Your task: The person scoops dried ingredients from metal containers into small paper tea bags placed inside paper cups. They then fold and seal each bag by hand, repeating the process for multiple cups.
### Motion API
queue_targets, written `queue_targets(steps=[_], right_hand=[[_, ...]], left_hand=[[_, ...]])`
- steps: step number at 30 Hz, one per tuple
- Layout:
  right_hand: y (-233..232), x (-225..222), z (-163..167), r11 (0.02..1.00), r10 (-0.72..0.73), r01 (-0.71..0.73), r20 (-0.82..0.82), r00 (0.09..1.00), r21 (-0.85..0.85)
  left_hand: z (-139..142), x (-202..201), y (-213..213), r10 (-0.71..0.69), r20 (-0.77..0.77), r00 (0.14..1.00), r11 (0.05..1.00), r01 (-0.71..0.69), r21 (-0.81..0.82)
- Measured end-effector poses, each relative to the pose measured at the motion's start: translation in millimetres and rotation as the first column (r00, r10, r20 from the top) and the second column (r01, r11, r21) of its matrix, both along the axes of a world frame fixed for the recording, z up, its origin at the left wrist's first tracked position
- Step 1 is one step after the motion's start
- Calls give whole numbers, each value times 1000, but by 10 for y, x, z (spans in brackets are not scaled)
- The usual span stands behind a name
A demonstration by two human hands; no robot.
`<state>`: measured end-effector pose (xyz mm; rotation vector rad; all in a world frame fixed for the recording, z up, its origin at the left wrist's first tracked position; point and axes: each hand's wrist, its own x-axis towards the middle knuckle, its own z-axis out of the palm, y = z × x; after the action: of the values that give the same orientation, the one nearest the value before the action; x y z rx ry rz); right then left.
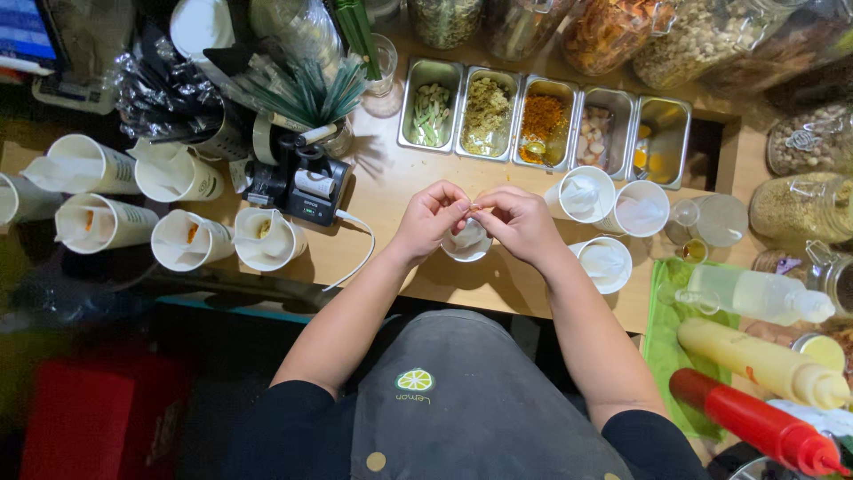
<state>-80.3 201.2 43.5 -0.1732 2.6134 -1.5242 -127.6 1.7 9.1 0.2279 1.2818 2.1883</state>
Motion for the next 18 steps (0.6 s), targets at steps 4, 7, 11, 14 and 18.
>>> queue_targets(steps=[4,7,11,14,18], right_hand=[[37,-65,-106,870,21,122,284,959,-478],[84,-49,-154,752,86,78,216,973,-654],[178,-46,-194,841,273,-180,114,955,-510],[201,-49,-223,873,197,-151,51,979,-464],[209,18,-244,889,1,6,15,1000,-457]], left_hand=[[-34,-33,-8,59,-51,997,998,-60,-19],[-51,-53,-3,89,-106,990,995,-92,-26],[-56,-28,-9,79,-150,986,991,-93,-95],[-13,7,-20,29,-163,986,991,-49,-121],[33,30,7,-37,-157,987,988,13,-155]])
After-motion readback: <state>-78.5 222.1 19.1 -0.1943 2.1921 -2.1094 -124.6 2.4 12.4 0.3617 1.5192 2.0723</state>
